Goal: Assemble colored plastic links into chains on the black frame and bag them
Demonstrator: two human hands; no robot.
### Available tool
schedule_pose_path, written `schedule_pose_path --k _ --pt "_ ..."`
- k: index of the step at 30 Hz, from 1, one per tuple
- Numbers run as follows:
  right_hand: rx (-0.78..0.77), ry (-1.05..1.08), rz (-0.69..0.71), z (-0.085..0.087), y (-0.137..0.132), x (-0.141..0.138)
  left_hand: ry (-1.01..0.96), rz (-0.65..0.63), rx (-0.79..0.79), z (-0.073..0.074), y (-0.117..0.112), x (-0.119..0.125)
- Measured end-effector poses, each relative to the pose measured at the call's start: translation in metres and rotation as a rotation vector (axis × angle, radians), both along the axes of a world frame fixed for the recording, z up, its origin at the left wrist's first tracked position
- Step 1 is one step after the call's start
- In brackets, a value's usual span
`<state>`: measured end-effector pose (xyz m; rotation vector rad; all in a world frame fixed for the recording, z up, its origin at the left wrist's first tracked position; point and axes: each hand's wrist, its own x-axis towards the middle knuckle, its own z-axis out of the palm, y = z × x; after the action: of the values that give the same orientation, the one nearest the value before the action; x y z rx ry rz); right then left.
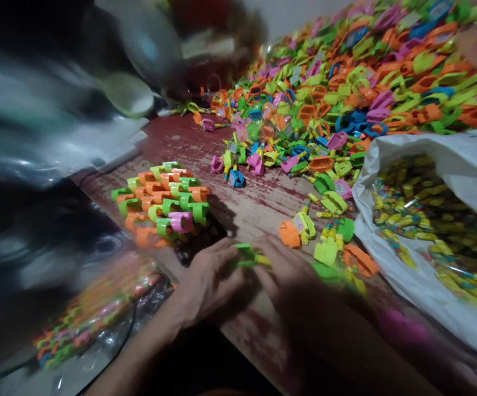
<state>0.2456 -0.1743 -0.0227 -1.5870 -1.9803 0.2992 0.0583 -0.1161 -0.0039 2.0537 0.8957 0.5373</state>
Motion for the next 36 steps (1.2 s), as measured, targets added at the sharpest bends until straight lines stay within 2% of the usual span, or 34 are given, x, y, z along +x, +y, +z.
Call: schedule_pose_path --k 3,6,9,11,14,16,20,23,26,28,32,34,36 --pt "0.113 -0.105 -0.089 -0.011 -0.007 0.010 0.221 -0.078 0.221 0.003 0.000 -0.002" --pt "0.203 -0.295 0.004 -0.021 -0.008 0.017 0.402 -0.159 0.330 0.004 0.001 -0.003" --pt "0.262 -0.476 0.079 -0.024 -0.004 0.015 0.398 -0.187 0.388 0.003 0.000 -0.006" --pt "0.278 -0.519 0.089 -0.024 -0.002 0.011 0.374 -0.199 0.433 0.002 0.000 -0.010" --pt "0.206 -0.417 0.029 -0.026 -0.001 0.004 0.315 -0.195 0.481 -0.001 0.001 -0.017" --pt "0.165 -0.304 0.014 -0.028 0.000 0.001 0.202 -0.151 0.495 -0.004 0.002 -0.021" --pt "0.197 -0.153 0.035 -0.033 -0.001 -0.001 -0.024 0.040 0.542 -0.012 -0.005 -0.035" --pt "0.229 -0.056 0.060 -0.037 0.000 -0.003 -0.074 0.217 0.630 -0.018 -0.018 -0.049" --pt "0.262 0.062 0.023 -0.043 0.006 -0.007 -0.101 0.310 0.644 -0.025 -0.029 -0.062" --pt "0.198 0.106 -0.067 -0.044 0.015 -0.012 -0.075 0.340 0.588 -0.030 -0.031 -0.068" --pt "-0.058 0.148 -0.185 -0.036 0.044 -0.024 -0.056 0.389 0.594 -0.036 -0.026 -0.076" --pt "-0.108 0.200 -0.212 -0.031 0.060 -0.030 -0.094 0.391 0.594 -0.032 -0.025 -0.079" --pt "-0.136 0.264 -0.245 -0.030 0.076 -0.036 -0.166 0.415 0.586 -0.022 -0.025 -0.082"
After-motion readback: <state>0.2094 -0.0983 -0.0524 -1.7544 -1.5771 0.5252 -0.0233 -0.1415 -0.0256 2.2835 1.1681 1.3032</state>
